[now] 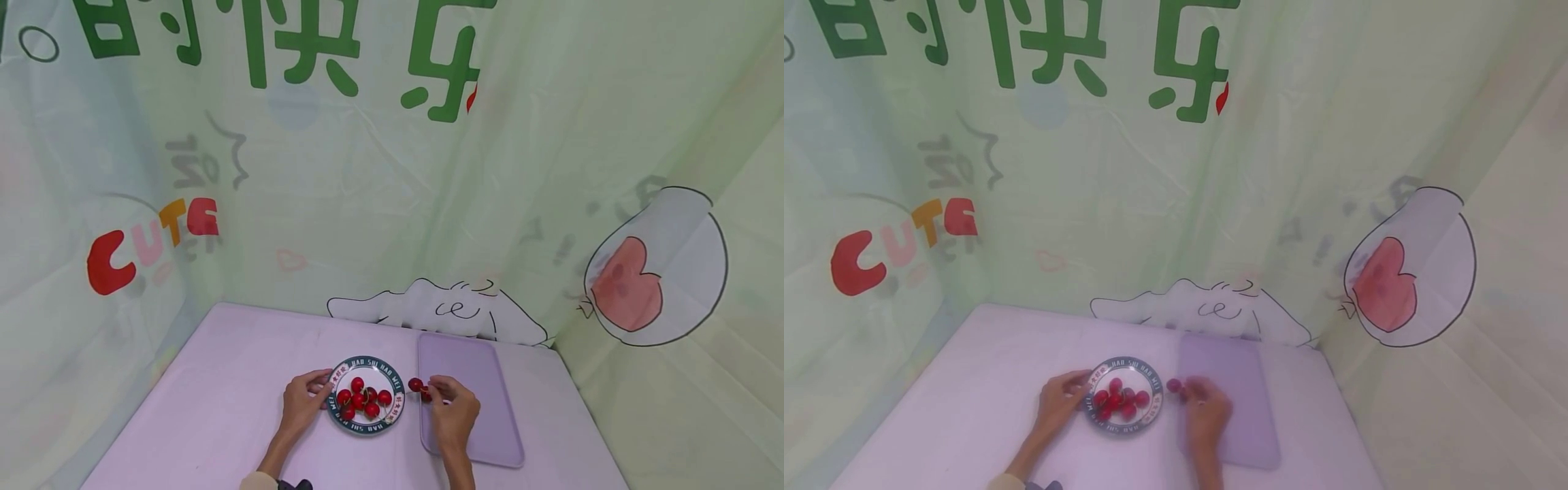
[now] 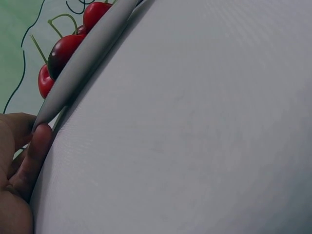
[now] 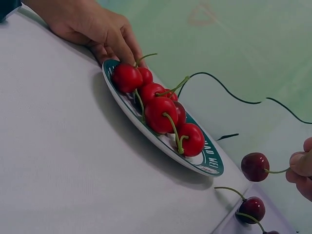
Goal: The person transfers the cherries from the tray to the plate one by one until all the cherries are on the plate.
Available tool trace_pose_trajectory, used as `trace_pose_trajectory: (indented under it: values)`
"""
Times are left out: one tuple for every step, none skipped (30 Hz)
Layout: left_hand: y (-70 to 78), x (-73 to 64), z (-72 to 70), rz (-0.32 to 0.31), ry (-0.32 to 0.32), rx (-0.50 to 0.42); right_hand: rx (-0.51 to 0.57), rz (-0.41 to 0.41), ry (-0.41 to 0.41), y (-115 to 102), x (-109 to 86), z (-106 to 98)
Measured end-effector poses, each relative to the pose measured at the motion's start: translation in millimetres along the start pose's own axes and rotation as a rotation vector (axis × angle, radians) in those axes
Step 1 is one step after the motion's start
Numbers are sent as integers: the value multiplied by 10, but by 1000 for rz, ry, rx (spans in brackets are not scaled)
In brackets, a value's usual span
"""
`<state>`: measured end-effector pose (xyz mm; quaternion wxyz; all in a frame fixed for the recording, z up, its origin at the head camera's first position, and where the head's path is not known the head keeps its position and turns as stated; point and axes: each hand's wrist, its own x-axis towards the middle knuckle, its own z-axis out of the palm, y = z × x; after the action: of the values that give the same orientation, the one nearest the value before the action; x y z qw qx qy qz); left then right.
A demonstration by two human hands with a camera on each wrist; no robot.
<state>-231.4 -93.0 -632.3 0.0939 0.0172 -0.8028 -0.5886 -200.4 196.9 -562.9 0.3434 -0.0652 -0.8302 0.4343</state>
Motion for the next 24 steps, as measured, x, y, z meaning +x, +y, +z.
trace_pose_trajectory:
  values:
    - [-2,1,1,0,0,1,3,6,-3,-11,-3,4]
    - [-2,2,2,1,0,2,9,11,-4,-28,-5,5]
    - [-1,1,2,0,0,4,14,13,-5,-48,-9,4]
    - [-1,1,4,-3,2,7,18,14,-6,-71,-13,1]
    - [2,0,4,-5,3,8,26,17,-6,-93,-16,0]
    - [7,-1,4,-4,5,9,31,19,-7,-113,-19,1]
    - [11,-2,4,-1,8,10,34,23,-8,-131,-20,4]
    - [14,-4,5,2,11,10,35,27,-8,-143,-22,9]
    - [16,-4,6,2,14,9,34,31,-9,-148,-23,18]
    - [13,-1,8,3,17,8,35,25,-9,-133,-23,36]
    - [10,1,9,6,20,7,34,26,-10,-125,-23,55]
    - [6,6,9,9,21,6,31,27,-13,-113,-24,74]
    - [-1,11,10,8,20,5,33,27,-16,-99,-26,92]
    - [-7,15,11,4,18,3,33,29,-23,-80,-30,112]
    - [-11,20,10,-1,15,2,37,33,-31,-61,-33,129]
    - [-12,23,9,-1,11,1,46,31,-36,-40,-35,145]
    - [-11,23,6,-2,8,-1,53,41,-44,-33,-39,157]
    - [-12,25,5,-3,5,-2,66,46,-51,-10,-43,174]
    - [-12,23,4,-4,4,-3,83,48,-57,12,-45,191]
    - [-13,21,4,0,4,0,94,49,-59,31,-48,208]
    - [-14,21,6,1,7,0,109,45,-59,46,-49,223]
    - [-18,18,7,9,10,3,122,35,-56,58,-52,237]
    - [-23,18,8,9,12,3,127,30,-57,61,-57,250]
    - [-29,19,11,8,14,5,128,23,-57,59,-62,260]
